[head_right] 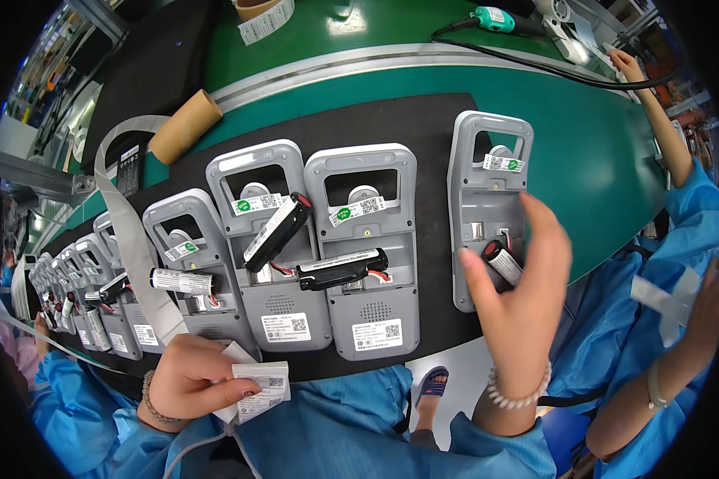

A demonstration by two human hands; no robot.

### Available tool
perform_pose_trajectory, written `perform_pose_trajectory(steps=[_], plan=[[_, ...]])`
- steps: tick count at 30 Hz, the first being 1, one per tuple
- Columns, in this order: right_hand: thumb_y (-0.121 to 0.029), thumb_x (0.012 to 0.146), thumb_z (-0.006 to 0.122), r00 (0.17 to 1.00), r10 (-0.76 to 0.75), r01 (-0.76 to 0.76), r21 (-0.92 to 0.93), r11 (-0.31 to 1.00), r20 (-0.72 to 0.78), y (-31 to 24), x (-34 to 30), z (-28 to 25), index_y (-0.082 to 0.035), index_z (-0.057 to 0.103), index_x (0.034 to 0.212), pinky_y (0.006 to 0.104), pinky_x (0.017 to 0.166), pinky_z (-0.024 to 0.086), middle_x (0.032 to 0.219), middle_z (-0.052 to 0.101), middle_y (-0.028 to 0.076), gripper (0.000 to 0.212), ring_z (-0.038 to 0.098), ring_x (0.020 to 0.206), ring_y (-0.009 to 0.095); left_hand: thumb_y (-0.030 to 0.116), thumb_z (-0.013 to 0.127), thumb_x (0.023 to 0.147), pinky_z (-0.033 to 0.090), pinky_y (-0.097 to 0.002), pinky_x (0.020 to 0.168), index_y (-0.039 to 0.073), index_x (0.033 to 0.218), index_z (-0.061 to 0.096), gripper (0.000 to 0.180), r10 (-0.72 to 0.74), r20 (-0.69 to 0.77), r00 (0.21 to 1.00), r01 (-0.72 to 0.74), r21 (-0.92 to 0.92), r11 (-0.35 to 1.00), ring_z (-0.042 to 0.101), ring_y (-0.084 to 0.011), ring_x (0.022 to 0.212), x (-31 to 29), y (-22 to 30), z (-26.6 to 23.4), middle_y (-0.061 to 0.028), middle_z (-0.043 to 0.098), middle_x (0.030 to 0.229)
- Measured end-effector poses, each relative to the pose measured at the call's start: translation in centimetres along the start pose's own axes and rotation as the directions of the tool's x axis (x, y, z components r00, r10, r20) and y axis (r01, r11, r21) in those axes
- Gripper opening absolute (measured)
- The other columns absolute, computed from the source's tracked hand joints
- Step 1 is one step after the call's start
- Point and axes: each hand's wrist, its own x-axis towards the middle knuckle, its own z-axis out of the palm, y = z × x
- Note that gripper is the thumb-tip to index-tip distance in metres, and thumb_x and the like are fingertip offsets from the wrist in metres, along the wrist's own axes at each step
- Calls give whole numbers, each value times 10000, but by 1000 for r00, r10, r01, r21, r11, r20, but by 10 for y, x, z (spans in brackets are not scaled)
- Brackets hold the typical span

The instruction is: The person applies labels from a sticker roll onto electronics modules by hand.

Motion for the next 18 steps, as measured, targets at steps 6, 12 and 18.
perform_pose_trajectory(steps=[6, 12, 18], plan=[[-65, 666, 746, 997, 40, -53, 229, 972, 60, 6, -10, 0, -11, 639, 982, 353, 857, 463, 1275, 497, 173, 338, 564, 1039, 285, 127, 692, 804, 305, -317, 405, 22, 583, 548, 284, 26, -41, 999, -27, -28, 999, 438, -203, 415, -6, -2, 5, -78, 470, 502], [-34, 729, 668, 990, 113, -132, 248, 960, 90, -29, -34, 2, -6, 637, 1002, 334, 869, 462, 1304, 475, 204, 276, 572, 1060, 298, 147, 669, 829, 300, -309, 419, 19, 605, 552, 284, 69, -73, 995, -72, -39, 997, 418, -178, 428, -8, -6, 7, -69, 457, 505], [-44, 730, 640, 983, -115, 98, -116, 988, -143, -66, -23, -23, 7, 615, 1003, 384, 857, 458, 1219, 531, 194, 279, 583, 1002, 334, 152, 642, 853, 311, -301, 436, 15, 626, 549, 281, 108, -102, 989, -116, -71, 991, 423, -147, 451, -9, -2, 6, -63, 462, 519]])
